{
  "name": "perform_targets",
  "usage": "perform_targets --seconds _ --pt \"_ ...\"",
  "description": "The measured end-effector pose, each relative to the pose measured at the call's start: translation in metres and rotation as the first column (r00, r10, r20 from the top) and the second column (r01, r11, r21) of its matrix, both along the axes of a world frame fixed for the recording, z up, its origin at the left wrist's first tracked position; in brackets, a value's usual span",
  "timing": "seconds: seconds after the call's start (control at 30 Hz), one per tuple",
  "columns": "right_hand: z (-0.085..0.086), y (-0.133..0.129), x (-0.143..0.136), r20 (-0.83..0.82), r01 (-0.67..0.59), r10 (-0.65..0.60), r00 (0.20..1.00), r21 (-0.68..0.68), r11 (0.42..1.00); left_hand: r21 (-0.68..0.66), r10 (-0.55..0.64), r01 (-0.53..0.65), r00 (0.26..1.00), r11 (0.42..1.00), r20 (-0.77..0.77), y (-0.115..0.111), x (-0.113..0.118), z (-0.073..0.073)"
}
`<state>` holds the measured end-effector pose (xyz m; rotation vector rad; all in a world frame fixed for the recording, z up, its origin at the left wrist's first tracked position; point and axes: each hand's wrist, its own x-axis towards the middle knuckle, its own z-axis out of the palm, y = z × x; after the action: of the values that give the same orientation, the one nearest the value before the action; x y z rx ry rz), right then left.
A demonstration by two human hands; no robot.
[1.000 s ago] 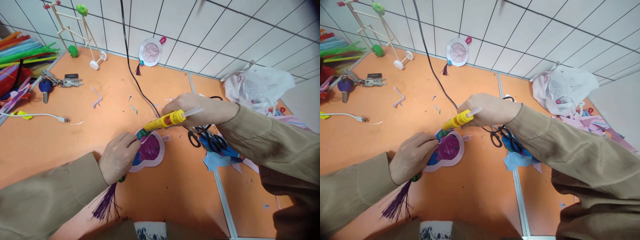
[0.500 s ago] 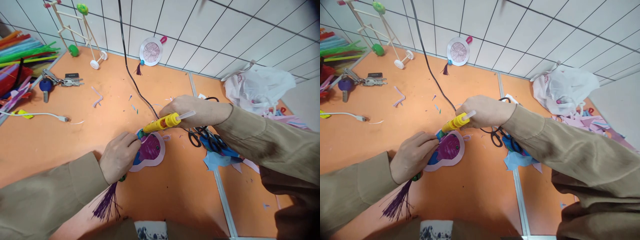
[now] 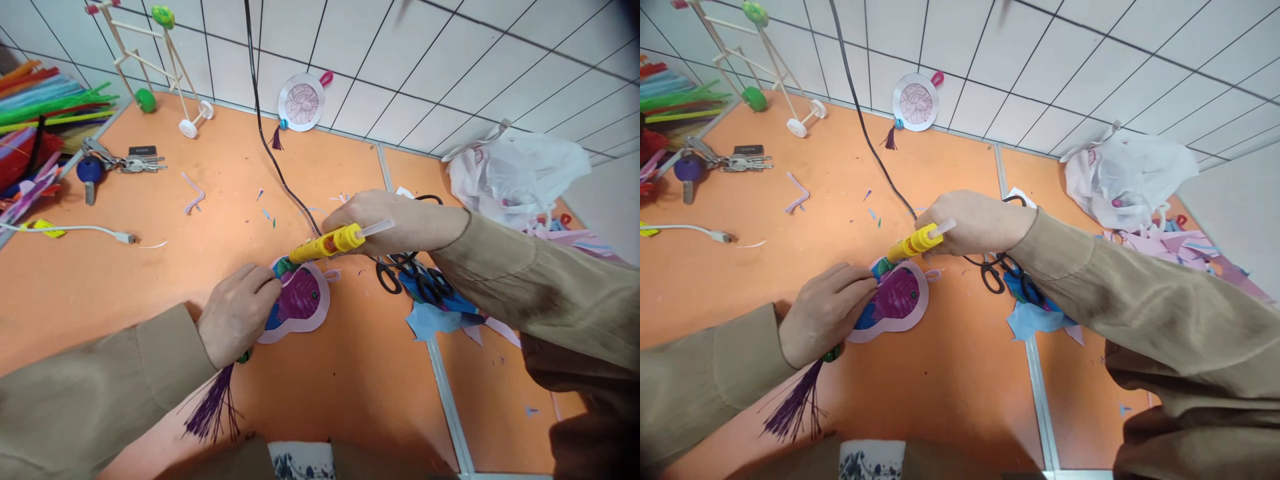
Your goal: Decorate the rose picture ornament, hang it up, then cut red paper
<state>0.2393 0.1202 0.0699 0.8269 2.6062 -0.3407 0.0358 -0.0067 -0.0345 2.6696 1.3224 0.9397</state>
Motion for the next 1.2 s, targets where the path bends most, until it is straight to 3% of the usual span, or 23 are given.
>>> perform_targets --seconds 0.53,1.2 --pt "0.002 -0.001 -0.004 0.044 0.019 -0.019 0.999 0.006 1.0 0.022 0.0 0.0 1.0 1.0 -0.022 0.0 0.0 0.0" --pt "0.002 -0.001 -0.013 0.199 0.014 -0.036 0.979 0.114 0.993 0.012 -0.005 0.005 1.0 1.0 -0.001 -0.001 0.001 0.001"
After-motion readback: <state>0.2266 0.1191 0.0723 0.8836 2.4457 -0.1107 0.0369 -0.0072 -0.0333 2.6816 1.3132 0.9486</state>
